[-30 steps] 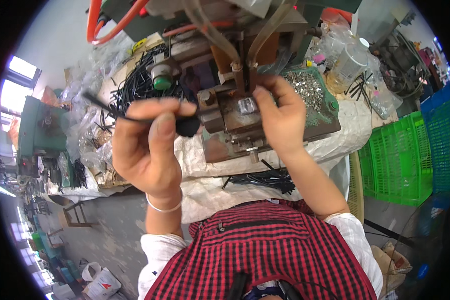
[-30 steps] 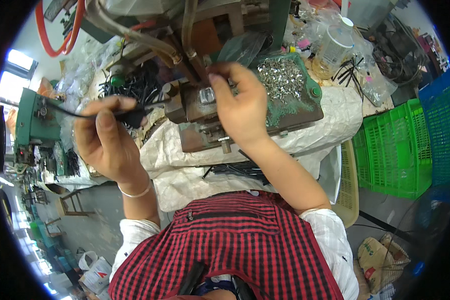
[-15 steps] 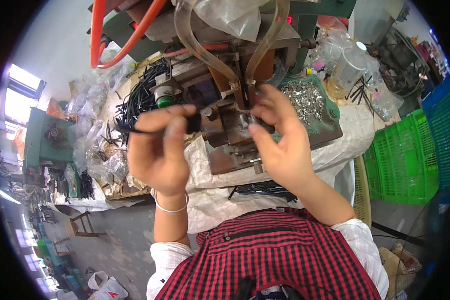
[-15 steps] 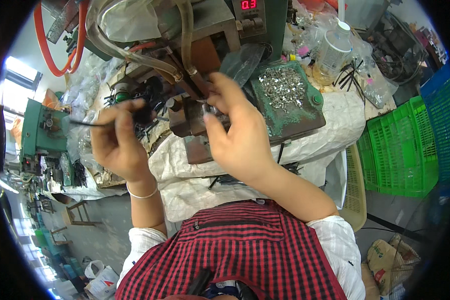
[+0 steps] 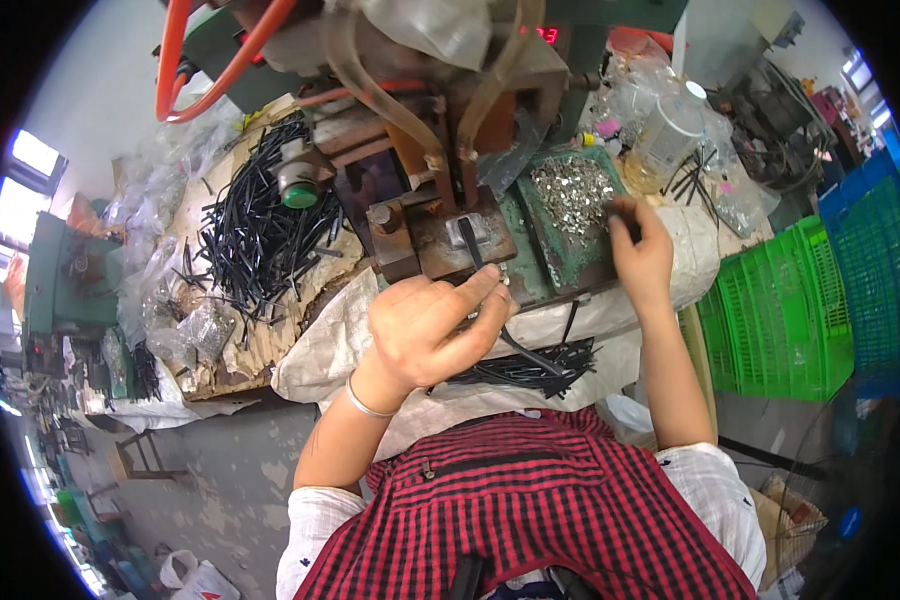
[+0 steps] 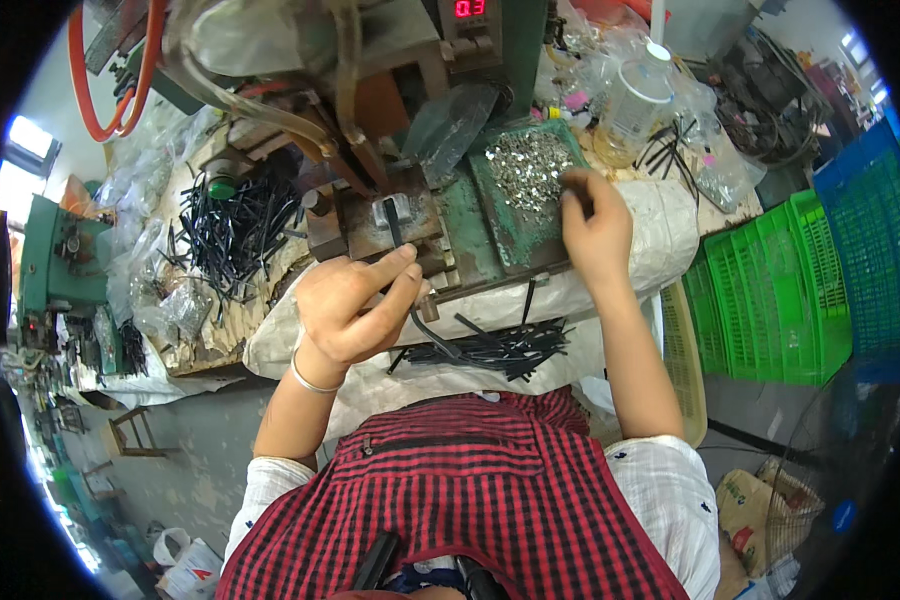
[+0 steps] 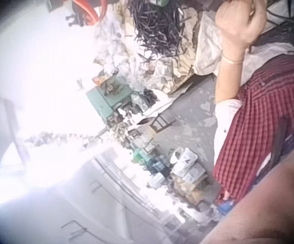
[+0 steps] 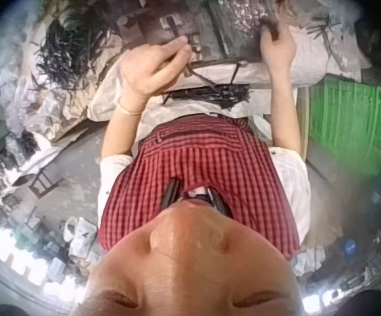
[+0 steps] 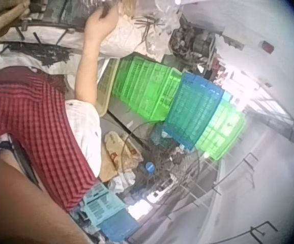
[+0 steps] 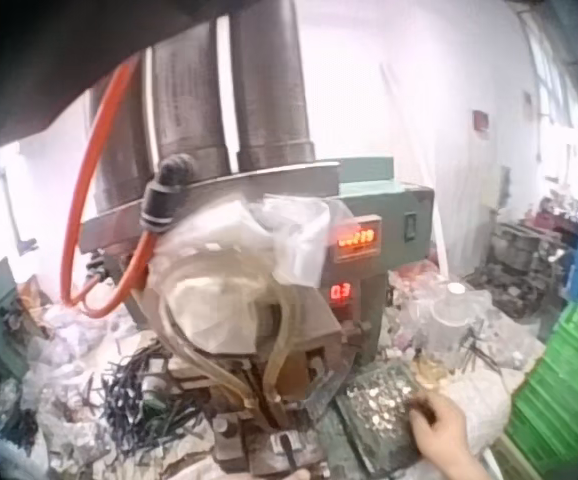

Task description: The person repeatedly picks black cable segments and small metal connectors from piles on the workbench, inserts the connector into the cable end, and places the assembled unit into a green basket. The process is continuous and repetitive throughout the clip.

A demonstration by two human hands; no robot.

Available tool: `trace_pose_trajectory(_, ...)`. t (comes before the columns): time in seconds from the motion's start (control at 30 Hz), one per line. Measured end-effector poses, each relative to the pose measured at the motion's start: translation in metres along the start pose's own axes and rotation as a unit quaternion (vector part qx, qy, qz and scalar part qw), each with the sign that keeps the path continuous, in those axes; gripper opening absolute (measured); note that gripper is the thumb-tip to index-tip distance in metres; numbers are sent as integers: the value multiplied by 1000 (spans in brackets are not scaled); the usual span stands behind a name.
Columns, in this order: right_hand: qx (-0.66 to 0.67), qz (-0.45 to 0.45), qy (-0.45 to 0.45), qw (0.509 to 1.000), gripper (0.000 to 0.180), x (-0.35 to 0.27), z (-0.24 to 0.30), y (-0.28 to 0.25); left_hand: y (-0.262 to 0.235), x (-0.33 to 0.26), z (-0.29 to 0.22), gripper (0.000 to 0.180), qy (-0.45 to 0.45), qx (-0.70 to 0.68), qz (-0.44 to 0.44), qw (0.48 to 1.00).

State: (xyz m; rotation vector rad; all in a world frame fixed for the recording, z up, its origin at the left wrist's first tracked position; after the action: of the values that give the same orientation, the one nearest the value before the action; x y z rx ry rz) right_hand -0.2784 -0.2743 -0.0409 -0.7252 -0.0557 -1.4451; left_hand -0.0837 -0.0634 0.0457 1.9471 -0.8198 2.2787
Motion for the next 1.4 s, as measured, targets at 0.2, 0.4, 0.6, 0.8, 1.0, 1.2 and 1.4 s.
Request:
trace_pose_trajectory(0.2,-154,21,-93,983,11,-32,18,7,0,-8,-3,26,-49,-34,20,998)
trace_pose_trajectory(0.4,-108,-26,-111,988,7,-37,0,16,-46,-16,-30,27,-105,-48,70,991)
trace_pose_trajectory(0.6,45,-18,6,999,13,-29,4,27,-96,82,-71,13,85,-240,171,952)
trace_pose_trajectory(0.8,99,-31,62,993,13,-29,13,28,-169,47,-30,23,-47,-431,43,900)
trace_pose_trajectory(1.0,69,-41,34,996,14,-32,6,18,-108,-112,164,23,-470,360,247,767)
trace_pose_trajectory(1.2,96,-51,35,994,14,-46,20,-5,-81,-186,160,18,-323,445,122,826)
trace_pose_trajectory(1.4,245,44,-34,968,26,-24,118,47,-70,-179,166,12,-570,116,-5,814)
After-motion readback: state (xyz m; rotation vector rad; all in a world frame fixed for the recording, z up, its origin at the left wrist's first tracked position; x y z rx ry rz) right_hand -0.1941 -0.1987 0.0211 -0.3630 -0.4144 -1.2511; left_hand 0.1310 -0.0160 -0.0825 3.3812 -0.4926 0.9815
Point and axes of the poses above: each hand's wrist, its own x-axis towards the middle knuckle, its own y-axis out of the palm, z = x × y, the point moved 4 cm from there along x, towards the middle knuckle, and after that the axes turned 10 degrees about -z, right-handed, at the moved point
